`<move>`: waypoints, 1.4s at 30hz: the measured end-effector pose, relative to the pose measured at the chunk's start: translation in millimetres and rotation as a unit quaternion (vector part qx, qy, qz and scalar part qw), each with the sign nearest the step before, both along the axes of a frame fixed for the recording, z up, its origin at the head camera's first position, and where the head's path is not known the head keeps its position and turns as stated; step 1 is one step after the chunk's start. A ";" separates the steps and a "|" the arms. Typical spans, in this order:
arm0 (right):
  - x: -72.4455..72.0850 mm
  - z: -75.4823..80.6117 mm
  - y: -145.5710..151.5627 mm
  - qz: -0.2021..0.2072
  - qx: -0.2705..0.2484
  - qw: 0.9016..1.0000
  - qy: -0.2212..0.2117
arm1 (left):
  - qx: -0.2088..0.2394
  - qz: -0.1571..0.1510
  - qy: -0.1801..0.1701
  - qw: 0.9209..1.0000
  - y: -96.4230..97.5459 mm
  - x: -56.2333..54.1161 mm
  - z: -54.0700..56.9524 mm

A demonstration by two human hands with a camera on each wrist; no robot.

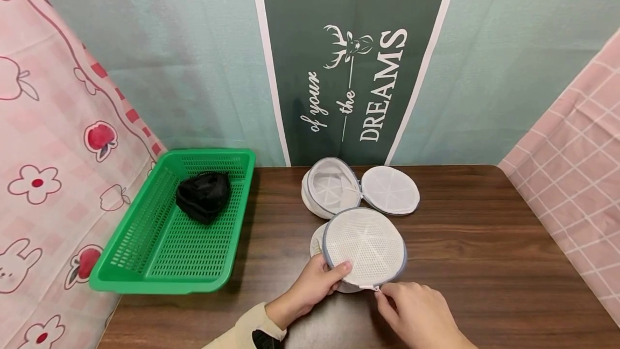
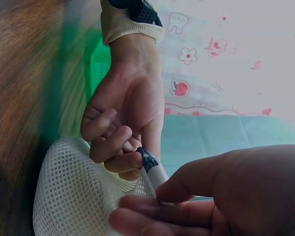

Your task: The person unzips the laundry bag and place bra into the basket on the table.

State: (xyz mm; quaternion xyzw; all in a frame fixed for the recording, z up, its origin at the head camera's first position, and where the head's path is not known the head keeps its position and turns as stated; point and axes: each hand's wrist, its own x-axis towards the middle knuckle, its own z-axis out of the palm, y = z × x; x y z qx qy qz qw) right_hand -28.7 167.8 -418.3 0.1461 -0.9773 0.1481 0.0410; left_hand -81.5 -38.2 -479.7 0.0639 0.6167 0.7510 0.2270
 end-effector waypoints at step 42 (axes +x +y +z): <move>-3.0 -5.0 8.7 0.072 -0.028 0.997 0.031 | 0.033 -0.066 -0.027 0.997 -1.0 3.6 1.1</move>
